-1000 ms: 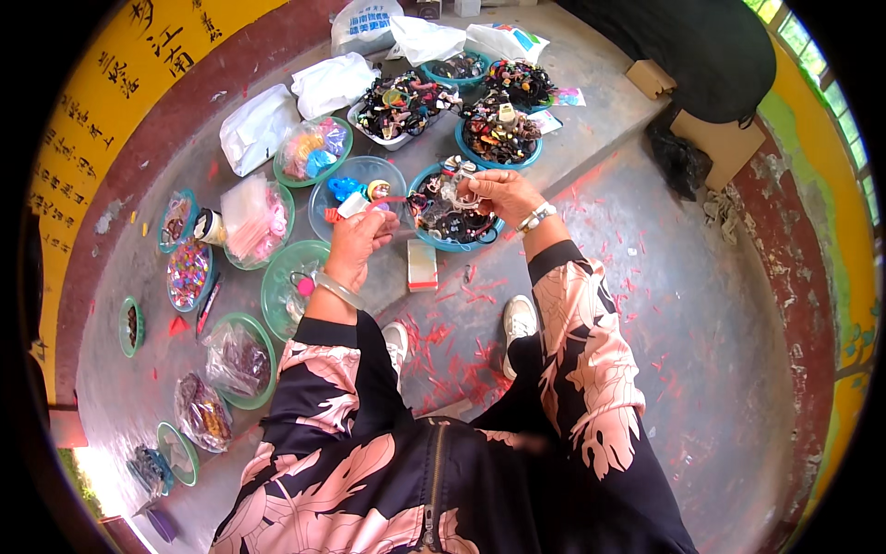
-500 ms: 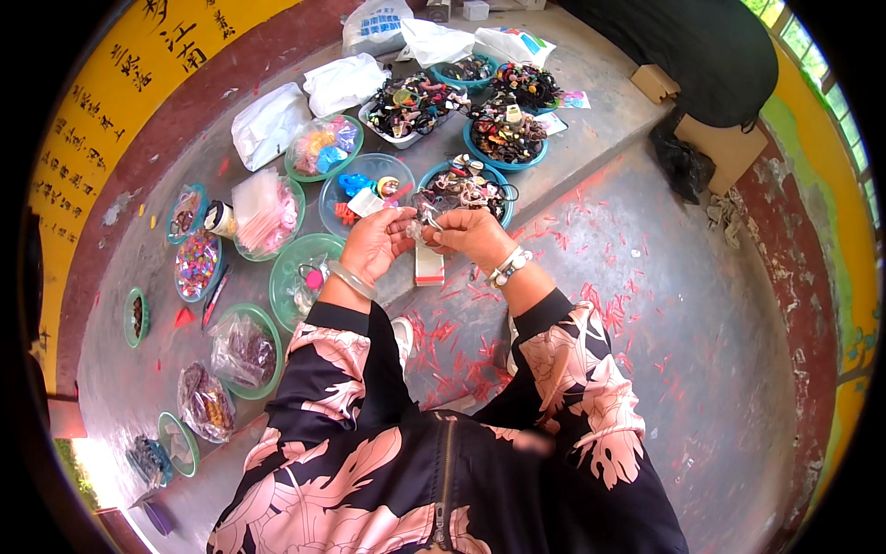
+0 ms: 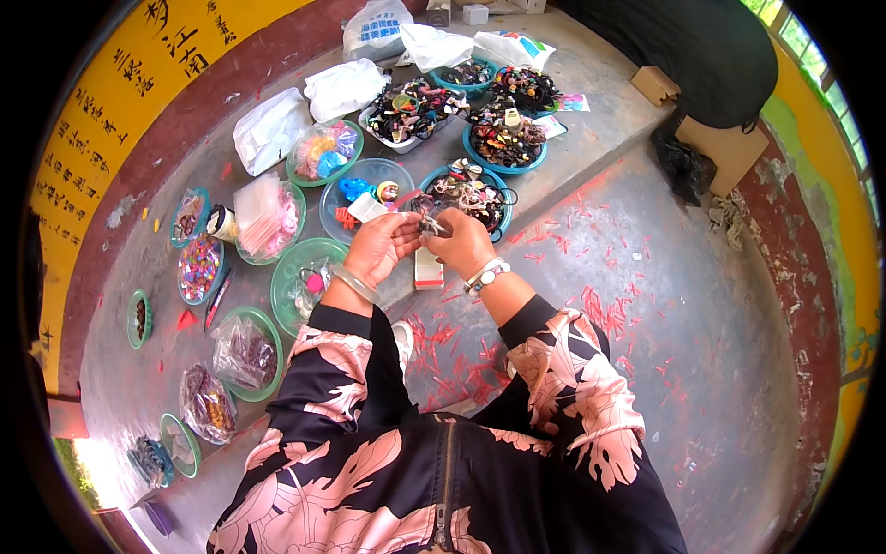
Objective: The person sits on the floor and packs small hair accessories into clear plastic bags. They pick up items from bowls, place them into bags, and seal them before setting them aside.
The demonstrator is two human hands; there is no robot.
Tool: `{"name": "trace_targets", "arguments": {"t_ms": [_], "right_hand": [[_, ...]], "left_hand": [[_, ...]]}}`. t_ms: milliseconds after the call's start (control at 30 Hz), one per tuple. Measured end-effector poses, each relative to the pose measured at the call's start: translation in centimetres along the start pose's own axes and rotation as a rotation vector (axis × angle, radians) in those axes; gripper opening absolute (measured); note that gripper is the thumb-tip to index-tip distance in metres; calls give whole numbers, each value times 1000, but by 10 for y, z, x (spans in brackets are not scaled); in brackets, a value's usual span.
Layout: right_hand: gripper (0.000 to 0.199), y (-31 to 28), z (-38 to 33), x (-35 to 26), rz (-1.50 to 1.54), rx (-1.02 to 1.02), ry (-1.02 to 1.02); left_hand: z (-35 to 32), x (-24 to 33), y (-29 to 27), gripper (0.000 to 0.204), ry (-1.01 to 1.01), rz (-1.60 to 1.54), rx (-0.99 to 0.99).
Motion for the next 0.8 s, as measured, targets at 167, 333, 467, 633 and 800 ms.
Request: {"name": "trace_targets", "arguments": {"t_ms": [167,333,467,633,800], "right_hand": [[17,-11,-4,-17,16,-94,-17],[13,-34,-5,-33,166,-121,5],[14,-48,-2,-33,362,-119,-16],[15,-51,-1,-33,438,-140,-30],[12,-44,-3,-42,270,-184,-172]], "left_hand": [[2,-1,-5,25,92,209,167],[3,-2,-2,26,104,386,237],[11,-9,-2,24,129,522,216],[17,-11,-10,25,254,916,249],[27,-24,-18,27,458,1053,149]]}}
Point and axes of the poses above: each hand's wrist, its own z-axis towards the middle knuckle, its own y-axis out of the palm, x = y × z, the point moved 2 cm from there along z, towards the middle knuckle, and after that the axes turned 9 degrees about -y, right-handed, at the moved point
